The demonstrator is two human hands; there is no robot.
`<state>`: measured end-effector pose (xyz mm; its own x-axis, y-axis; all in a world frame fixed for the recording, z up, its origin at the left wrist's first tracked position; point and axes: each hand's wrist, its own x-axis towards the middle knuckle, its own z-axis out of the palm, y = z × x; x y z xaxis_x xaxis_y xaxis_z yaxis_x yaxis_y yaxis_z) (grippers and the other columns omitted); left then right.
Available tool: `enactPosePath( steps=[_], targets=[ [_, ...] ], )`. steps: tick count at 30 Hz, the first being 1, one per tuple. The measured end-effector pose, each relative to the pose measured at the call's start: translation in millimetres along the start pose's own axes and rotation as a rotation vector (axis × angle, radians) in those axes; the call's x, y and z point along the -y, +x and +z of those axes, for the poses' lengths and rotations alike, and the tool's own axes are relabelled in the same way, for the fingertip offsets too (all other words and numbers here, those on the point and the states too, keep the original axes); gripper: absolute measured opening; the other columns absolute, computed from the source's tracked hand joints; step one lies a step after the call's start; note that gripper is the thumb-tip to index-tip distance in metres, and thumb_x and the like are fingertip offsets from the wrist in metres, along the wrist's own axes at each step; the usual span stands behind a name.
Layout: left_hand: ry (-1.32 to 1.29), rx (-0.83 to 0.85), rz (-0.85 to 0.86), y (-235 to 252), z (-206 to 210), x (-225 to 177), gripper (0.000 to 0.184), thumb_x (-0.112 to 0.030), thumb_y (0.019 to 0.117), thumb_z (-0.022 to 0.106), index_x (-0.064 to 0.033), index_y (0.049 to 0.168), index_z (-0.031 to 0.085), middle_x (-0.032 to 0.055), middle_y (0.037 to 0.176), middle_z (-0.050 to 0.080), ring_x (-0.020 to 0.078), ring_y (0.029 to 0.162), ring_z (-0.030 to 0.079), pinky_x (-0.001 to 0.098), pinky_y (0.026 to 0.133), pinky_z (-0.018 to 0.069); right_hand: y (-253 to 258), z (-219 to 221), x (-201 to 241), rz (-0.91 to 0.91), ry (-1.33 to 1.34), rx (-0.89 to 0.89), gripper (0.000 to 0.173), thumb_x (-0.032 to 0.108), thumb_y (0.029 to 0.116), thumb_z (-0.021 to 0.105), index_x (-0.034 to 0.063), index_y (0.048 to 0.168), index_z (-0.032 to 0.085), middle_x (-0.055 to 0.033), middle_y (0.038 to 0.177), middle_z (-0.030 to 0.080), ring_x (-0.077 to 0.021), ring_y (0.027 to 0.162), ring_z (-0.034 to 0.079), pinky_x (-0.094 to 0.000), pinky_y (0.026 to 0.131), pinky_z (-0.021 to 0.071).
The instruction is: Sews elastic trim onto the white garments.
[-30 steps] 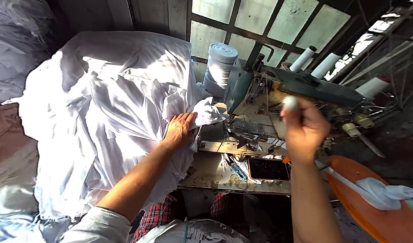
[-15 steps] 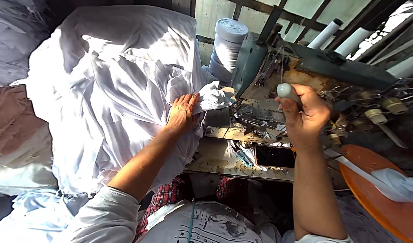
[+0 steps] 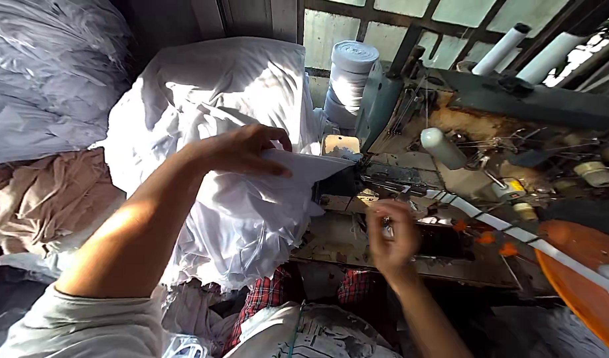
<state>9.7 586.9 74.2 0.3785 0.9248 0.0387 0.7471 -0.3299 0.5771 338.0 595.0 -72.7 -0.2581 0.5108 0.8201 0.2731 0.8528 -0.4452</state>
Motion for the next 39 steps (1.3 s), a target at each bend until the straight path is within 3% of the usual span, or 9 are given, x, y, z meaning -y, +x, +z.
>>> enactPosePath(
  steps=[6,9,13,17,22,25,28,33,39],
  targets=[
    [-0.13,0.195,0.054,12,-51,-6,0.034,-0.017,0.082,0.075,-0.0124,0.115,0.069,0.0004,0.076,0.072,0.007,0.066,0.068,0.0209,0.057,0.0548,-26,101,14,0.589,0.329,0.521,0.064,0.021,0.0963,0.069,-0.0106,0.147,0.045,-0.0274,0.129,0.063,-0.0272,0.098,0.07,-0.0399,0.086,0.0588],
    [0.291,-0.057,-0.013,21,-56,19,0.025,-0.015,0.085,0.08,-0.0114,0.108,0.07,0.004,0.071,0.066,0.0185,0.064,0.064,0.0395,0.059,0.0526,-21,103,30,0.51,0.466,0.549,0.031,0.01,0.0992,0.061,-0.012,0.121,0.063,-0.0213,0.094,0.07,-0.0234,0.081,0.068,-0.0386,0.077,0.0568],
    [0.606,-0.379,-0.087,17,12,28,0.035,-0.006,0.0869,0.078,0.0069,0.118,0.069,0.0336,0.124,0.062,0.0556,0.118,0.057,0.0734,0.096,0.042,-11,70,83,0.145,0.702,0.426,0.012,-0.002,0.0936,0.062,-0.0115,0.095,0.068,-0.0164,0.081,0.068,-0.0147,0.069,0.065,-0.0257,0.067,0.055],
    [0.417,-0.097,-0.234,7,104,-16,0.064,-0.049,0.093,0.071,-0.0004,0.133,0.061,0.0255,0.129,0.062,0.0464,0.116,0.062,0.0666,0.091,0.0495,-27,76,78,0.107,0.758,0.476,0.011,-0.002,0.0934,0.064,-0.0128,0.095,0.068,-0.0186,0.08,0.068,-0.0163,0.069,0.064,-0.0254,0.067,0.0542],
    [0.378,-0.121,-0.327,4,114,16,0.025,-0.017,0.1021,0.059,0.0027,0.116,0.068,0.0298,0.105,0.069,0.0519,0.1,0.067,0.0706,0.083,0.0491,-28,53,84,0.163,0.972,0.561,0.015,-0.006,0.0927,0.063,-0.0156,0.105,0.063,-0.0161,0.079,0.064,-0.0082,0.066,0.059,-0.0192,0.064,0.0499],
    [0.103,-0.264,-0.121,-7,83,21,0.017,-0.011,0.0959,0.07,0.0046,0.091,0.069,0.0179,0.07,0.063,0.0329,0.065,0.063,0.0545,0.062,0.0507,-28,37,87,0.104,0.899,0.559,0.019,-0.005,0.092,0.063,-0.014,0.109,0.063,-0.0132,0.076,0.062,-0.0085,0.066,0.058,-0.0186,0.066,0.05],
    [-0.313,-0.264,-0.034,-9,65,13,0.022,-0.012,0.1011,0.06,-0.0063,0.081,0.067,-0.0033,0.061,0.058,0.0023,0.052,0.052,0.0209,0.049,0.0429,-38,46,61,0.379,0.62,0.429,0.02,0.001,0.0945,0.062,-0.0107,0.111,0.065,-0.0126,0.086,0.067,-0.0097,0.071,0.064,-0.0238,0.065,0.0556],
    [-0.537,-0.29,0.013,-12,65,7,0.036,-0.015,0.108,0.042,-0.0133,0.082,0.067,-0.0095,0.068,0.062,-0.0038,0.063,0.059,0.0146,0.061,0.0504,-43,91,35,0.956,0.836,0.204,0.053,0.013,0.1026,0.056,-0.0135,0.144,0.038,-0.0191,0.131,0.059,-0.0149,0.112,0.065,-0.0303,0.094,0.0574],
    [-0.639,-0.372,-0.1,-26,65,19,0.04,-0.015,0.1084,0.037,-0.0161,0.083,0.068,-0.0089,0.071,0.067,-0.0016,0.064,0.063,0.0165,0.061,0.0534,-23,95,68,0.983,1.302,0.358,0.013,0.002,0.0959,0.057,0.0082,0.107,0.06,0.0078,0.069,0.059,0.0014,0.055,0.05,-0.0166,0.052,0.042]
  ],
)
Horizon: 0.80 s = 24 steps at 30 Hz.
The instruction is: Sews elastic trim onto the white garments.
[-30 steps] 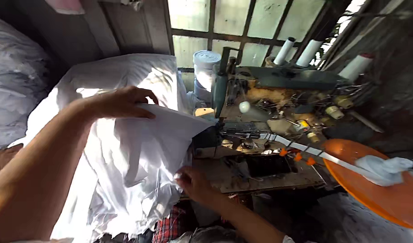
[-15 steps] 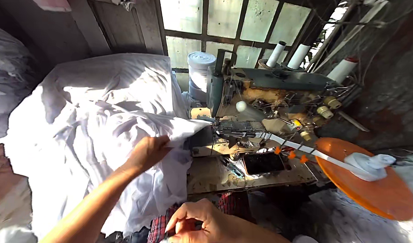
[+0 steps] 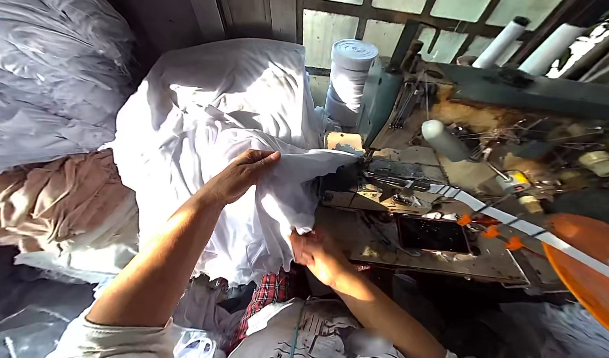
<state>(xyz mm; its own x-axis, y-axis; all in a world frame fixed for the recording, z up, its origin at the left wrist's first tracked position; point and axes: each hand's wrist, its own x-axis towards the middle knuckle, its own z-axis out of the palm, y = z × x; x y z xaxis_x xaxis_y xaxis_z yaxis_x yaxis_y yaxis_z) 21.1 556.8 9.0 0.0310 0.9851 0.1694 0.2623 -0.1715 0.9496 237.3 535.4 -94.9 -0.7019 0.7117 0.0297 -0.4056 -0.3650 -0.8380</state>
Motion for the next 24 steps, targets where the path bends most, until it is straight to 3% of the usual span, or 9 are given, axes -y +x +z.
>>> enactPosePath(
  steps=[2,4,8,10,12,14,17,20,24],
  targets=[
    [0.038,-0.077,-0.023,1,-11,10,0.039,-0.015,0.1092,0.038,-0.0151,0.083,0.067,-0.0098,0.07,0.065,-0.0029,0.064,0.061,0.0159,0.061,0.0528,-19,2,10,-0.234,-0.349,0.188,0.026,-0.001,0.0933,0.063,-0.0043,0.117,0.054,0.0013,0.084,0.061,0.0006,0.063,0.055,-0.0165,0.056,0.0484],
    [0.11,-0.158,-0.067,3,-19,24,0.037,-0.014,0.1099,0.039,-0.0116,0.084,0.065,-0.0096,0.068,0.063,-0.0042,0.062,0.059,0.0151,0.06,0.0514,-26,-12,0,-0.436,-0.605,0.185,0.021,0.002,0.0936,0.067,-0.0119,0.109,0.062,-0.0088,0.086,0.066,-0.0031,0.065,0.059,-0.017,0.059,0.0527],
    [0.536,-0.114,-0.079,11,-22,51,0.028,-0.016,0.1055,0.056,0.0051,0.091,0.067,0.0106,0.074,0.06,0.0179,0.069,0.055,0.0425,0.07,0.0469,-24,-51,-30,-0.244,-0.773,-0.021,0.033,0.005,0.0963,0.063,-0.014,0.123,0.06,-0.0157,0.089,0.069,-0.0139,0.069,0.067,-0.0288,0.064,0.0584],
    [0.738,-0.101,0.007,13,-15,46,0.019,-0.016,0.1001,0.066,0.0024,0.097,0.069,0.0153,0.08,0.066,0.0278,0.075,0.063,0.0518,0.072,0.0503,-22,-60,-29,-0.236,-0.74,-0.037,0.029,0.006,0.0969,0.063,-0.0123,0.119,0.063,-0.0117,0.087,0.069,-0.0094,0.069,0.066,-0.025,0.064,0.0579],
    [0.905,-0.097,0.138,9,-7,36,0.021,-0.01,0.0975,0.067,0.0056,0.111,0.068,0.0239,0.102,0.07,0.0413,0.097,0.069,0.0632,0.087,0.0522,-26,-65,-24,-0.217,-0.702,-0.005,0.02,0.006,0.0978,0.062,-0.0097,0.109,0.066,-0.0084,0.087,0.07,-0.0047,0.069,0.065,-0.021,0.064,0.0572],
    [0.992,-0.011,0.342,2,5,18,0.021,-0.008,0.0961,0.064,0.0035,0.113,0.07,0.0222,0.115,0.069,0.0401,0.111,0.066,0.059,0.097,0.0501,-29,-67,-21,-0.171,-0.698,0.014,0.017,0.006,0.0978,0.061,-0.008,0.105,0.067,-0.0068,0.086,0.069,-0.0031,0.07,0.064,-0.0196,0.065,0.0563],
    [0.965,0.372,0.579,-5,30,9,0.022,-0.001,0.0912,0.061,-0.0078,0.105,0.076,0.0086,0.109,0.073,0.0256,0.104,0.069,0.0461,0.09,0.0558,-34,-61,-20,-0.026,-0.707,0.089,0.02,0.01,0.1009,0.058,-0.007,0.108,0.067,-0.0084,0.088,0.069,-0.0063,0.07,0.064,-0.022,0.065,0.0557],
    [1.163,0.707,0.467,0,39,33,0.018,0.004,0.0908,0.066,-0.0069,0.101,0.076,0.0133,0.109,0.071,0.0334,0.114,0.064,0.0517,0.101,0.048,-33,-51,-22,0.032,-0.636,0.182,0.019,0.008,0.1008,0.059,-0.0083,0.107,0.067,-0.0077,0.087,0.068,-0.004,0.068,0.063,-0.0196,0.063,0.054],
    [1.065,0.678,0.601,15,47,18,0.006,-0.005,0.0903,0.067,-0.0029,0.086,0.071,0.0121,0.082,0.069,0.0308,0.088,0.069,0.051,0.083,0.0513,-28,-34,-21,-0.026,-0.641,0.113,0.023,0.011,0.1004,0.06,-0.0084,0.112,0.065,-0.0089,0.091,0.069,-0.0064,0.074,0.066,-0.0222,0.068,0.0566]
  ],
)
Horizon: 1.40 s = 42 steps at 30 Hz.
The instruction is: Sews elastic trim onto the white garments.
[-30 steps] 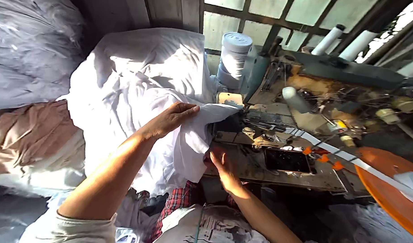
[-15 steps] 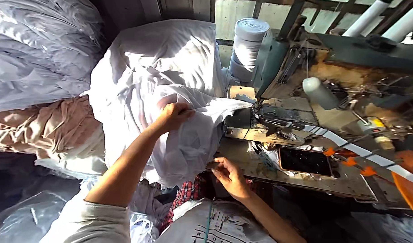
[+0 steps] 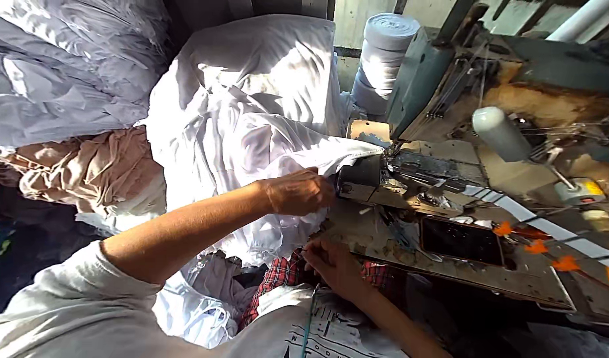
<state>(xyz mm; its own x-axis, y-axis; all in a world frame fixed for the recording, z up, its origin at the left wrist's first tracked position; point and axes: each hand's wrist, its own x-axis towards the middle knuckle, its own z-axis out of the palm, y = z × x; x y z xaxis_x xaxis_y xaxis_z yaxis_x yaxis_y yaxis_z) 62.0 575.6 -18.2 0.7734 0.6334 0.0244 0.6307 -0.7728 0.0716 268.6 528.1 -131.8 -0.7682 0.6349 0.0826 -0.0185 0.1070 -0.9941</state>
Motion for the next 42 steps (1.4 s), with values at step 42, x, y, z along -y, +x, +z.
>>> enactPosePath(
  steps=[42],
  targets=[
    [-0.444,-0.474,-0.334,98,-17,17,0.02,-0.01,0.0938,0.065,-0.0068,0.076,0.058,-0.0007,0.058,0.047,0.0068,0.05,0.044,0.0247,0.048,0.0349,6,-74,-4,-0.647,-0.112,-0.767,0.023,0.0,0.099,0.058,-0.0093,0.12,0.059,-0.0054,0.103,0.071,-0.0008,0.092,0.068,-0.0189,0.085,0.058]
  ],
)
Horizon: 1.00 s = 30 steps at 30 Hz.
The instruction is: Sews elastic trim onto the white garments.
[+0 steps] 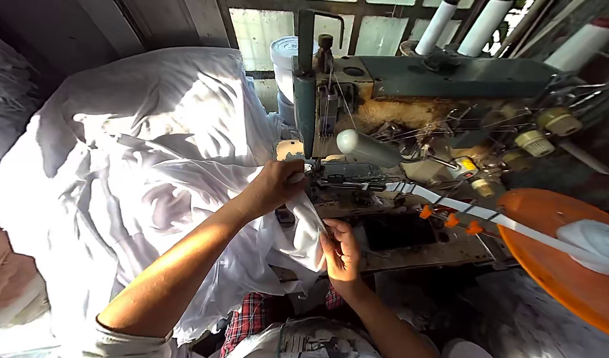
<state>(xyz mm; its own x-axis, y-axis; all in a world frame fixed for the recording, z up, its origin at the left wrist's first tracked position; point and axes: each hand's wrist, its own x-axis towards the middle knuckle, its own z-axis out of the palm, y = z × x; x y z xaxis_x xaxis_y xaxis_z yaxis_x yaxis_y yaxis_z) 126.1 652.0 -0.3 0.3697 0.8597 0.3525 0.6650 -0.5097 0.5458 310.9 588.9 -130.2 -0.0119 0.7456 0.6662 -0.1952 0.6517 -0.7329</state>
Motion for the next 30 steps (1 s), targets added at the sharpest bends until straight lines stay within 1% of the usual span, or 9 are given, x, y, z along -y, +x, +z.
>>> enactPosePath(
  steps=[3,5,8,11,13,16,20,23,30],
  targets=[
    [0.136,0.012,-0.016,4,5,11,0.019,-0.008,0.0927,0.073,-0.0008,0.081,0.06,0.0075,0.064,0.054,0.0175,0.058,0.053,0.0364,0.056,0.0431,-4,-7,-18,0.021,-0.066,-0.006,0.021,-0.003,0.0993,0.054,-0.0128,0.115,0.064,-0.0108,0.105,0.071,-0.003,0.096,0.067,-0.0192,0.089,0.0558],
    [0.074,0.014,-0.008,2,6,14,0.017,-0.012,0.09,0.077,-0.0028,0.084,0.063,0.0045,0.066,0.057,0.0137,0.057,0.054,0.0326,0.056,0.0446,-2,-12,-24,0.034,-0.066,0.016,0.02,-0.002,0.0998,0.053,-0.0113,0.112,0.066,-0.0097,0.106,0.07,-0.0017,0.098,0.065,-0.0178,0.09,0.0541],
    [-0.355,0.159,-0.078,1,0,14,0.008,-0.004,0.0894,0.073,-0.0036,0.092,0.066,-0.0004,0.076,0.066,0.0039,0.065,0.061,0.0211,0.063,0.0525,6,-7,-20,0.024,-0.08,0.085,0.025,0.001,0.0936,0.062,-0.0134,0.115,0.064,-0.0144,0.104,0.07,-0.0054,0.09,0.066,-0.0201,0.082,0.0557],
    [-0.674,0.23,-0.053,2,2,15,0.016,0.006,0.0849,0.07,-0.0075,0.087,0.062,-0.0019,0.082,0.07,0.0032,0.074,0.065,0.0195,0.068,0.0544,12,1,-23,0.016,-0.066,0.104,0.017,0.003,0.0922,0.066,-0.01,0.103,0.063,-0.0098,0.089,0.068,-0.0027,0.076,0.062,-0.0172,0.07,0.0537],
    [-0.566,0.196,-0.043,3,3,13,0.016,0.006,0.0841,0.072,-0.006,0.088,0.063,-0.0011,0.084,0.07,0.0039,0.076,0.065,0.0208,0.071,0.0552,12,2,-21,0.049,-0.013,0.068,0.009,0.001,0.0932,0.065,-0.0058,0.098,0.061,-0.0035,0.083,0.066,0.0007,0.073,0.06,-0.0157,0.069,0.0532],
    [-0.225,0.111,-0.001,1,9,20,0.014,-0.004,0.0865,0.078,0.0006,0.095,0.069,0.0061,0.085,0.068,0.0098,0.076,0.064,0.0278,0.073,0.0542,10,-5,-20,0.07,-0.025,0.005,0.011,0.001,0.0952,0.062,-0.0054,0.104,0.062,-0.001,0.089,0.068,0.0009,0.081,0.064,-0.0182,0.077,0.0563],
    [-0.197,0.072,0.013,0,12,24,0.013,-0.005,0.0875,0.077,0.0001,0.096,0.069,0.0051,0.085,0.068,0.0073,0.075,0.062,0.0237,0.072,0.0524,17,-10,-22,-0.015,-0.149,0.057,0.02,0.001,0.0989,0.056,-0.012,0.112,0.063,-0.0084,0.092,0.07,-0.0002,0.081,0.065,-0.017,0.078,0.0562],
    [-0.2,0.015,0.019,-4,18,19,0.013,-0.001,0.0853,0.078,-0.0001,0.093,0.068,0.0078,0.084,0.068,0.0121,0.072,0.063,0.0278,0.068,0.0534,30,-8,-14,-0.024,-0.262,0.183,0.028,0.002,0.099,0.054,-0.0109,0.12,0.068,-0.0169,0.099,0.073,-0.0071,0.082,0.068,-0.02,0.079,0.0564],
    [-0.09,-0.069,0.078,-9,20,24,0.007,-0.003,0.0887,0.074,-0.0031,0.092,0.068,0.0066,0.089,0.068,0.0125,0.078,0.065,0.0282,0.072,0.0555,44,-8,-14,0.021,-0.345,0.206,0.026,0.002,0.098,0.055,-0.0059,0.113,0.074,-0.0148,0.1,0.076,-0.0083,0.086,0.072,-0.0207,0.082,0.0569]
  ],
)
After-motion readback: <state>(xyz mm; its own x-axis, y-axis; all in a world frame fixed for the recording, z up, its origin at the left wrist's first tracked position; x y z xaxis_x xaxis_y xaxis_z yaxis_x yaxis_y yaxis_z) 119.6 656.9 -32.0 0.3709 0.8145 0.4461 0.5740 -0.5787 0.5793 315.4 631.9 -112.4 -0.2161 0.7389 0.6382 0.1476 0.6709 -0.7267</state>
